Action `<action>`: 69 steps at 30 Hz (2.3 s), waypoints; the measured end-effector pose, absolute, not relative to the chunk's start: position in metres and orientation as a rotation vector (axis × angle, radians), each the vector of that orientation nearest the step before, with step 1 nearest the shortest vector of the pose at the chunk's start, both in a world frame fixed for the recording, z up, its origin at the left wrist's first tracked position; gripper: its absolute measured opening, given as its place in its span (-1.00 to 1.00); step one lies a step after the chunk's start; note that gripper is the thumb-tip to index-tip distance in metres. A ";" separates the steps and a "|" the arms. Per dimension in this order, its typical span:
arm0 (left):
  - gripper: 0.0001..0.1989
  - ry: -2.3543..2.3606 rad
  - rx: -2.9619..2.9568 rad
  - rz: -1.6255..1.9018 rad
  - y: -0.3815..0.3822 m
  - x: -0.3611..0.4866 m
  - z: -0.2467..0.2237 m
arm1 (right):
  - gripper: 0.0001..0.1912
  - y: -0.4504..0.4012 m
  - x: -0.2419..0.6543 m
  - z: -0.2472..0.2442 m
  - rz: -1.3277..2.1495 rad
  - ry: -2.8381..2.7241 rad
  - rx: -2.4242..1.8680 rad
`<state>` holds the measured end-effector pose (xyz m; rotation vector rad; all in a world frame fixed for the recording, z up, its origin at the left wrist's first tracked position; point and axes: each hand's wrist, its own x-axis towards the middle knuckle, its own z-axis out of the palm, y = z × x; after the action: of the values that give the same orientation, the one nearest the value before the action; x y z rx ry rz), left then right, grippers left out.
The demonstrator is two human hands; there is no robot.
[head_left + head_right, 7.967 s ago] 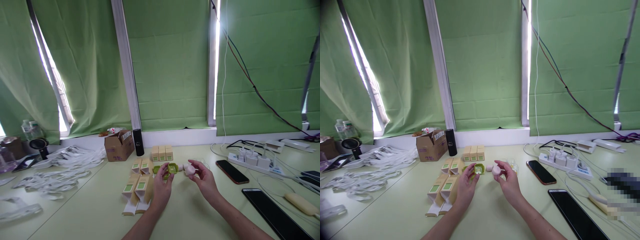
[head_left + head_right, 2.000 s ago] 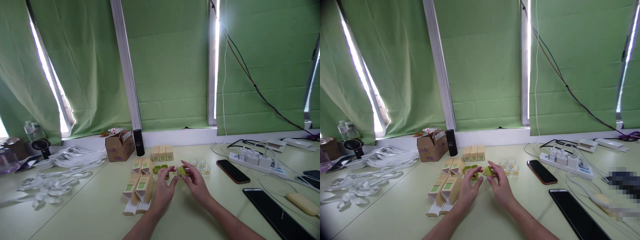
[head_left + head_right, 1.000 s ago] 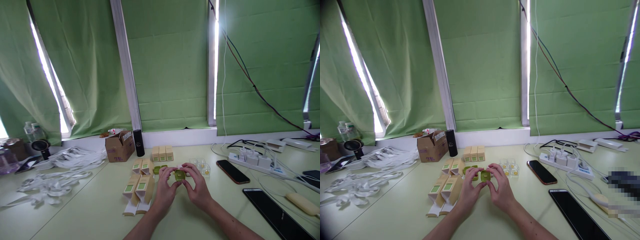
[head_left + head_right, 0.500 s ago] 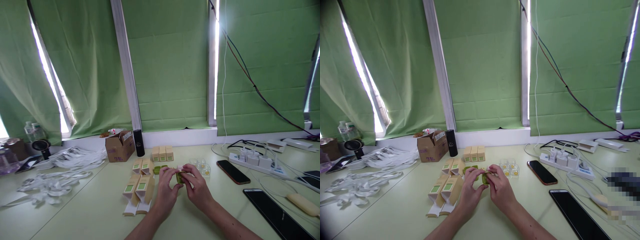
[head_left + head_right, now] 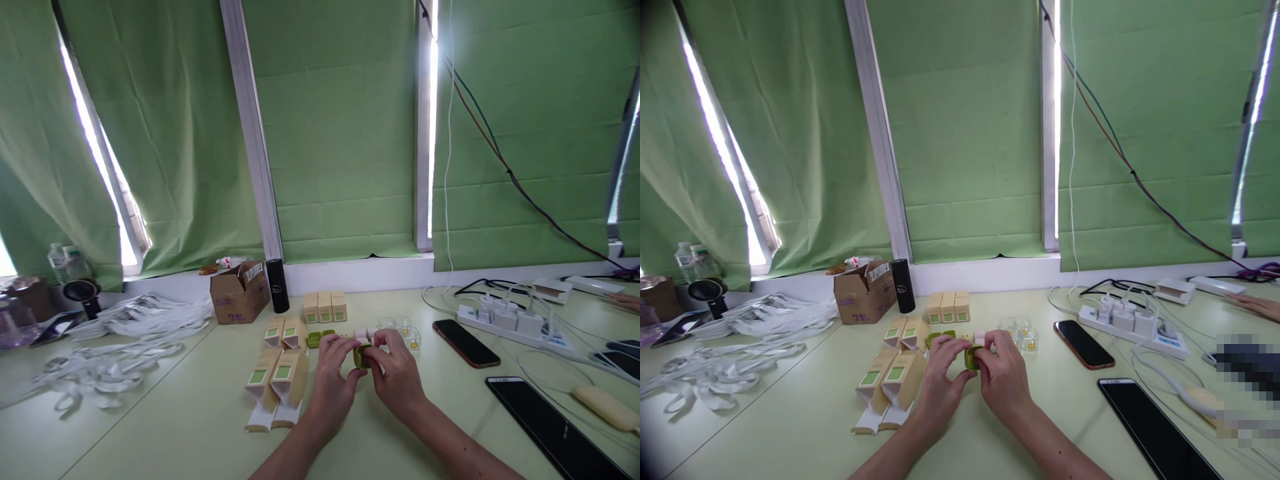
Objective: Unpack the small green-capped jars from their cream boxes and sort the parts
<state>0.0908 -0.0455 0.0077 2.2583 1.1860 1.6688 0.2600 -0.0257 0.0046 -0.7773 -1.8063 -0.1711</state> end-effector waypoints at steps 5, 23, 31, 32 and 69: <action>-0.50 1.200 2.264 1.679 -0.045 0.091 0.007 | -0.74 -0.028 0.259 0.008 -0.212 -1.792 -0.778; -0.50 1.312 2.201 1.700 -0.046 0.093 0.008 | -0.76 -0.032 0.258 0.012 -0.272 -1.775 -0.681; -0.53 1.351 2.162 1.708 -0.044 0.092 0.006 | -0.79 -0.036 0.258 0.015 -0.284 -1.751 -0.605; -0.54 1.369 2.145 1.715 -0.043 0.090 0.005 | -0.80 -0.038 0.259 0.016 -0.288 -1.739 -0.588; -0.56 1.140 1.089 1.932 -0.018 0.073 0.007 | -0.79 0.035 0.216 0.017 0.175 -2.018 -1.212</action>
<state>0.0733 -0.0182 0.0073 1.0886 1.1398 1.9320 0.2156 0.0346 0.0172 -1.2115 -2.0177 0.1747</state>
